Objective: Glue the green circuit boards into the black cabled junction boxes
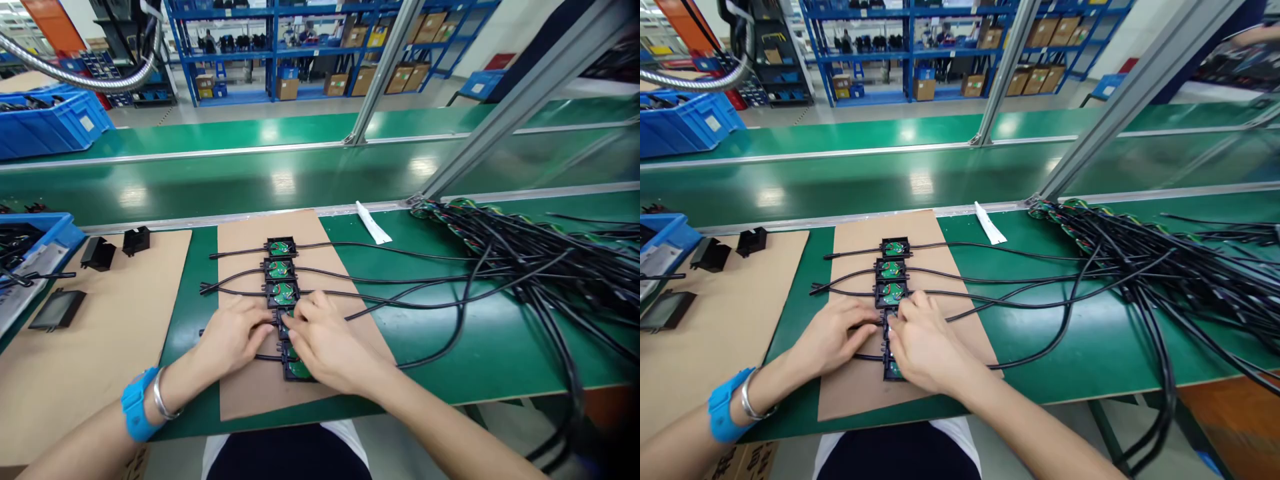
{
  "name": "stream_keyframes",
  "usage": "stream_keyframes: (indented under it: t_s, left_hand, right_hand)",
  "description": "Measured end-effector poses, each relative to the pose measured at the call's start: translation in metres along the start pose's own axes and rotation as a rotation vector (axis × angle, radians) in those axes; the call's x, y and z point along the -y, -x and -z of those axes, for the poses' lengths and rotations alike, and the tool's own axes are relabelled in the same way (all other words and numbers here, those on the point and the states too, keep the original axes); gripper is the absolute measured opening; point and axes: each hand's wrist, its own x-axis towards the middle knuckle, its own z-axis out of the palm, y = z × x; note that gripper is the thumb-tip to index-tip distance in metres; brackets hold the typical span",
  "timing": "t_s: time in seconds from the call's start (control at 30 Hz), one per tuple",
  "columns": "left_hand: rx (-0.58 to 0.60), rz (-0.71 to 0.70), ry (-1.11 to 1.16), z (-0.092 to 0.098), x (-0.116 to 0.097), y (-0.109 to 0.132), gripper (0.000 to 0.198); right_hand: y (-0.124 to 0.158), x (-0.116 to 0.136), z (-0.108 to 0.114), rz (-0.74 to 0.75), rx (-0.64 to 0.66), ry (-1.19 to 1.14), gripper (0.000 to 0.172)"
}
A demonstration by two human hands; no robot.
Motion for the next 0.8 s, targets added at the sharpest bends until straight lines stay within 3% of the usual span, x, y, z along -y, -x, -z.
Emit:
stream_keyframes:
  t_s: [0.1,0.23,0.47,0.6,0.67,0.73,0.8]
  left_hand:
    - [0.036,-0.024,0.038,-0.005,-0.007,0.006,0.02]
    - [0.06,-0.028,0.061,-0.009,-0.002,0.005,0.02]
    - [0.038,-0.087,0.023,-0.01,0.003,0.005,0.026]
    - [0.102,-0.054,0.024,0.006,0.0,0.016,0.032]
    - [0.177,-0.042,0.024,0.014,0.0,0.024,0.059]
    - [0.221,-0.022,0.011,0.018,-0.001,0.03,0.075]
    - [0.231,0.034,-0.034,0.016,-0.003,0.032,0.055]
  right_hand:
    - [0.005,0.016,-0.014,0.08,0.043,0.121,0.03]
    - [-0.011,0.021,-0.021,0.253,0.083,0.18,0.026]
    - [-0.016,0.014,-0.014,0.268,0.047,0.143,0.027]
    - [0.018,-0.009,0.005,0.112,-0.077,0.022,0.032]
    - [0.044,-0.028,0.012,0.036,-0.124,-0.05,0.035]
    - [0.068,-0.048,0.014,-0.009,-0.082,-0.064,0.05]
    - [0.084,-0.064,0.01,-0.039,-0.017,-0.037,0.078]
